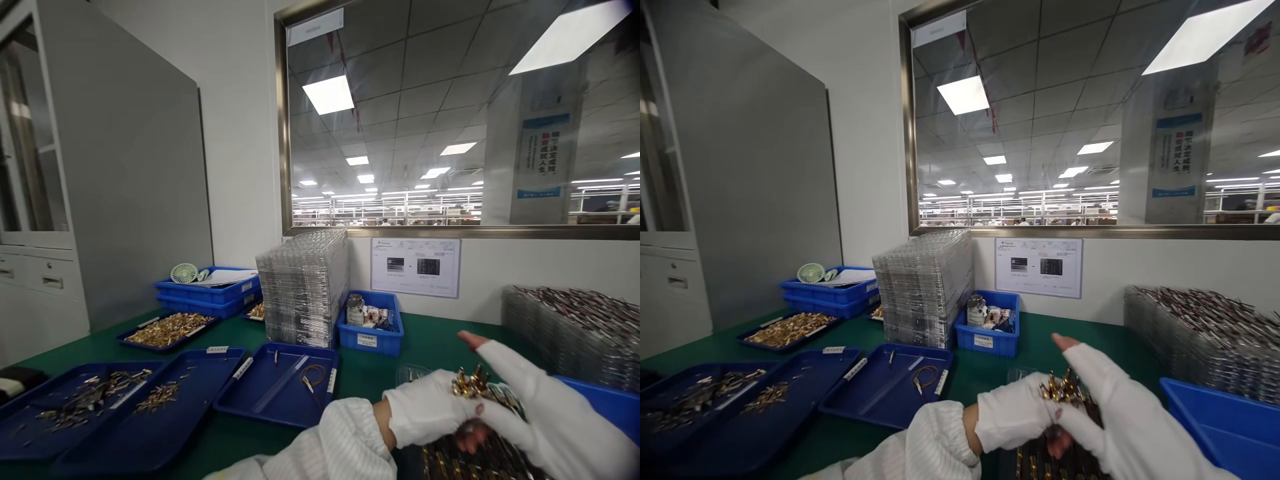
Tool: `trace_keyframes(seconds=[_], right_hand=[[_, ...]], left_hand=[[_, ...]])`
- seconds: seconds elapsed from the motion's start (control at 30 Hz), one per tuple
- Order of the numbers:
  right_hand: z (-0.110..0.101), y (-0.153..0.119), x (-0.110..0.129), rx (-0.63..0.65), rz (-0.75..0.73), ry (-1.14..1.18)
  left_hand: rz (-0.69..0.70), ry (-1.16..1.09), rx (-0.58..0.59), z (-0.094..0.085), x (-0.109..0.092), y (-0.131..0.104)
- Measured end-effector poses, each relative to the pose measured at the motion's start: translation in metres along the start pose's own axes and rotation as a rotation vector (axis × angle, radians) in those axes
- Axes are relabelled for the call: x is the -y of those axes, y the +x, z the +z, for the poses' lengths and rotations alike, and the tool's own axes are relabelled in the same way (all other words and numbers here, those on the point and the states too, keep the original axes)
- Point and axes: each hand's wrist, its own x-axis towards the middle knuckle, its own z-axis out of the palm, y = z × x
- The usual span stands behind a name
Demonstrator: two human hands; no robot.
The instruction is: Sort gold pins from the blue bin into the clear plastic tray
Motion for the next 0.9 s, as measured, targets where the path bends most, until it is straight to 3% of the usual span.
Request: trace_keyframes(seconds=[0.07,0.17,0.37,0.47,0.6,0.7,0.9], right_hand=[[0.011,0.008,0.016,0.062,-0.124,0.034],[0.026,0.010,0.022,0.082,-0.206,0.110],[0.022,0.010,0.018,-0.028,0.005,0.357],[0.016,0.014,0.018,-0.002,0.058,0.535],[0.015,0.015,0.020,0.136,-0.119,0.510],[0.013,0.013,0.025,0.178,-0.163,0.493],[0.017,0.013,0.027,0.149,-0.155,0.463]], left_hand=[[0.078,0.103,0.048,0.000,-0.002,-0.005],[0.153,0.175,-0.014,-0.002,-0.003,-0.010],[0.222,0.033,-0.049,-0.008,0.001,0.003],[0.258,0.004,-0.108,-0.009,0.002,0.007],[0.250,0.296,-0.098,-0.010,0.001,-0.001],[0.232,0.513,-0.089,-0.011,0.002,-0.006],[0.263,0.568,-0.133,-0.015,0.011,-0.006]])
